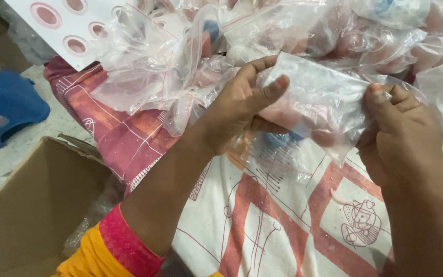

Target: The recorder is picking up small plastic bags containing pink circular wax items and placing them into a cardboard box.

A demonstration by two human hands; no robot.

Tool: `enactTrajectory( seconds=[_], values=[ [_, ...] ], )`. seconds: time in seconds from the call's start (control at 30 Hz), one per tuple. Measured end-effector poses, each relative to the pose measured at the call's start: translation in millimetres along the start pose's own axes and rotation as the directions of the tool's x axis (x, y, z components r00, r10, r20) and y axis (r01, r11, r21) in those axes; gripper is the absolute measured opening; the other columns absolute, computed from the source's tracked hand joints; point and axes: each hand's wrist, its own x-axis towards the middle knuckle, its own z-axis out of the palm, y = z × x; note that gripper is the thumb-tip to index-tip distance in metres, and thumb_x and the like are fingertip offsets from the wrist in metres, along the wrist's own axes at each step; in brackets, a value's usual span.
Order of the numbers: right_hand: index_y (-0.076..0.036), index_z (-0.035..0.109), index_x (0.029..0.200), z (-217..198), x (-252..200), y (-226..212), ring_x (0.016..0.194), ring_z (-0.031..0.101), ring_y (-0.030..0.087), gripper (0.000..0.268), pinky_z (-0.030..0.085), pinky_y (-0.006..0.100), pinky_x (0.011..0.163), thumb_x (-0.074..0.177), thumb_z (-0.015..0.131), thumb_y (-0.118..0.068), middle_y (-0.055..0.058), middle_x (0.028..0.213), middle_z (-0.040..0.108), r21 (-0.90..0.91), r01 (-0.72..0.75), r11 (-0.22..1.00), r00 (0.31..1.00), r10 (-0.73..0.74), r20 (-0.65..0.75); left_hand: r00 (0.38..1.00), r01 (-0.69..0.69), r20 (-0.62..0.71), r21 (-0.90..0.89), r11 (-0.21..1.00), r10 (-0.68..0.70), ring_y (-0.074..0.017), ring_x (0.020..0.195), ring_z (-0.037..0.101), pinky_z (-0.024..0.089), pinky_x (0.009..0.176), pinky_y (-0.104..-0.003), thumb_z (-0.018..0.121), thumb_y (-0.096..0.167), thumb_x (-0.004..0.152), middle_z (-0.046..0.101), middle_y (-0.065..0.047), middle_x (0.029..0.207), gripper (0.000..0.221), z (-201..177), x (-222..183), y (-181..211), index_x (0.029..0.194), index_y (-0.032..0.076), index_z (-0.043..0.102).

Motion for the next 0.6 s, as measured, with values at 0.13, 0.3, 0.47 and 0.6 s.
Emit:
enactTrajectory(
  seconds=[0.13, 0.3, 0.47, 0.6],
  values=[
    [-0.001, 0.063, 0.105, 7.1, -3.6, 2.1, 0.079, 0.068, 0.011, 0.014, 0.059, 0.025, 0.073, 0.114, 0.062, -0.012, 0.007, 0.092, 0.069, 0.114, -0.153, 0.982, 0.988, 0.153, 0.003, 0.999, 0.030, -0.032, 0.035, 0.999, -0.029, -0.0219, 0.096, 0.075, 0.068, 0.079, -0.038, 0.084, 0.029, 0.085, 0.071, -0.012, 0.111, 0.093, -4.7, -20.6, 6.7, 0.153, 0.001, 0.027],
    [0.008, 0.064, 0.117, 33.5, -16.2, -18.0, 0.085, 0.072, 0.027, 0.024, 0.062, 0.042, 0.078, 0.104, 0.060, -0.012, 0.020, 0.098, 0.073, -0.279, -0.283, 0.917, 0.947, 0.313, 0.069, 0.998, -0.002, -0.068, 0.113, 0.994, 0.010, -0.0188, 0.090, 0.076, 0.068, 0.077, -0.036, 0.080, 0.025, 0.086, 0.073, -0.014, 0.110, 0.079, -15.1, -66.5, 52.1, 0.147, -0.005, 0.040],
    [0.007, 0.060, 0.132, 87.6, -27.3, -4.2, 0.102, 0.080, 0.031, 0.043, 0.063, 0.046, 0.082, 0.091, 0.067, -0.005, 0.026, 0.112, 0.076, -0.435, -0.084, 0.897, 0.862, 0.284, 0.419, 0.995, 0.044, -0.097, 0.205, 0.978, -0.024, -0.0179, 0.087, 0.076, 0.068, 0.078, -0.035, 0.077, 0.024, 0.091, 0.075, -0.014, 0.105, 0.060, -55.4, -143.7, 103.7, 0.136, -0.009, 0.056],
    [0.005, 0.067, 0.126, 178.9, -39.5, 12.6, 0.096, 0.079, 0.030, 0.036, 0.062, 0.044, 0.084, 0.091, 0.071, -0.004, 0.023, 0.105, 0.078, -0.645, -0.075, 0.761, 0.773, 0.453, 0.445, 0.991, 0.064, -0.132, 0.205, 0.977, -0.037, -0.0151, 0.087, 0.075, 0.068, 0.076, -0.034, 0.074, 0.027, 0.098, 0.074, -0.011, 0.105, 0.050, -102.6, -216.6, 133.9, 0.131, -0.007, 0.059]
  ],
)
